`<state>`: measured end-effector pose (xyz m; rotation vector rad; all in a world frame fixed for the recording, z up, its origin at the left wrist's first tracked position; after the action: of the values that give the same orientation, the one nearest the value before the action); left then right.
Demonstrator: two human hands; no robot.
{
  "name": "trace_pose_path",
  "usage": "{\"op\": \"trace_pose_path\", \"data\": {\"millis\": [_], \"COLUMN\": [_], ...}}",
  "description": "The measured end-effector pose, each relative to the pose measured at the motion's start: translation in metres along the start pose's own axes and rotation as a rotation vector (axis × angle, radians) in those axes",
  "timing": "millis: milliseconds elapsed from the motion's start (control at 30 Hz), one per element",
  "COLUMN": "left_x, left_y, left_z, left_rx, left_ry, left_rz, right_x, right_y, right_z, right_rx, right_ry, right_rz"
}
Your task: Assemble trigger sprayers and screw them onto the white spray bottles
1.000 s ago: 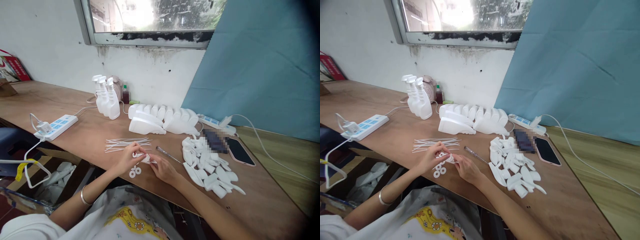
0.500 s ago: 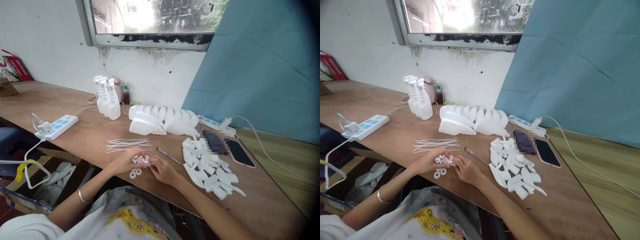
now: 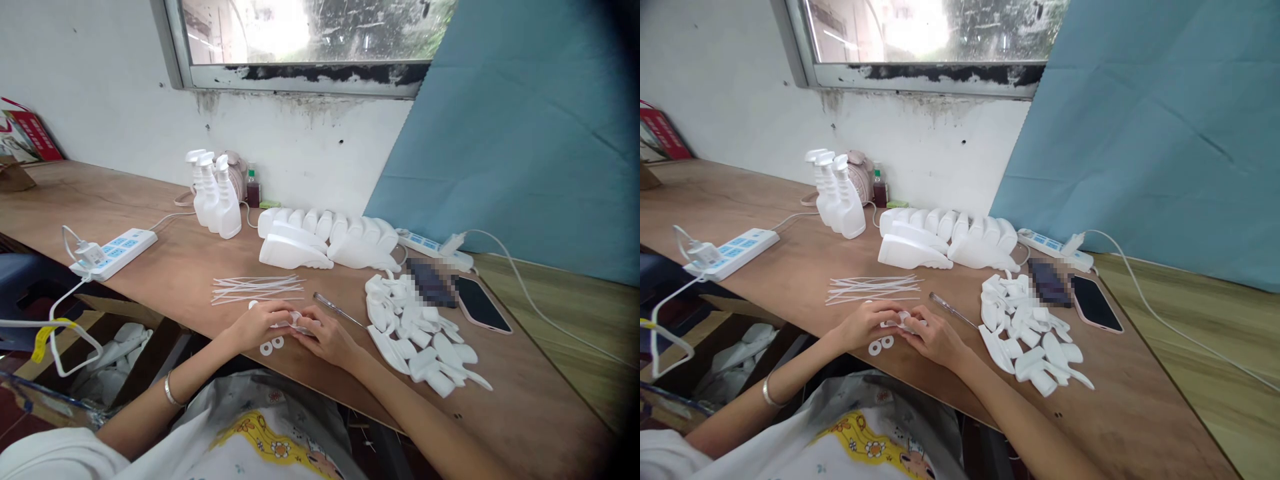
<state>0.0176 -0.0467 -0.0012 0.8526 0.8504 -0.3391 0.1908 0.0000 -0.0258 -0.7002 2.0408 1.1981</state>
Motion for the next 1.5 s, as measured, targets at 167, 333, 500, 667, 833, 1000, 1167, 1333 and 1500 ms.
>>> {"op": "trace_pose_path", "data": {"millis": [167, 333, 500, 667, 833, 1000, 1167, 1333, 1500], "left_x": [0.001, -0.001, -0.001, 0.002, 0.001, -0.001, 0.006, -0.001, -0.041], "left_y": [0.0, 0.0, 0.0, 0.001, 0.005, 0.01, 0.01, 0.011, 0.0], "left_z": [-0.001, 0.002, 0.003, 0.008, 0.014, 0.014, 0.015, 0.01, -0.02], "left_rx": [0.028, 0.042, -0.036, -0.114, -0.037, -0.063, -0.078, -0.046, -0.233], "left_ry": [0.041, 0.073, 0.092, 0.137, 0.225, 0.263, 0.27, 0.296, 0.522], "left_rz": [0.003, -0.054, -0.078, -0.1, -0.153, -0.217, -0.212, -0.204, -0.223], "right_x": [0.0, 0.001, 0.005, 0.006, 0.005, 0.008, 0.008, 0.007, 0.006], "right_y": [0.001, 0.005, 0.004, 0.0, -0.001, -0.003, -0.002, -0.001, -0.001], "right_z": [-0.002, -0.005, -0.003, -0.001, -0.003, 0.001, 0.003, 0.001, 0.0], "right_rx": [0.034, 0.019, 0.045, 0.091, 0.074, 0.089, 0.114, 0.105, 0.134], "right_ry": [0.002, 0.023, 0.018, 0.075, 0.033, 0.026, 0.032, 0.032, 0.015], "right_rz": [-0.006, 0.011, 0.027, 0.095, 0.12, 0.105, 0.101, 0.105, 0.097]}}
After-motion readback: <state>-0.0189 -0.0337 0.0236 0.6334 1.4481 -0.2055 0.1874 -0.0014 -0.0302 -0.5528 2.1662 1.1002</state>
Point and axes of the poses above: each hand's wrist, its own y-axis towards the middle knuckle, its own x-axis out of the palm, z = x × y, the point moved 2 cm from there along y, towards the middle knuckle, and after that the axes turned 9 degrees about x, right-handed, at the moved point
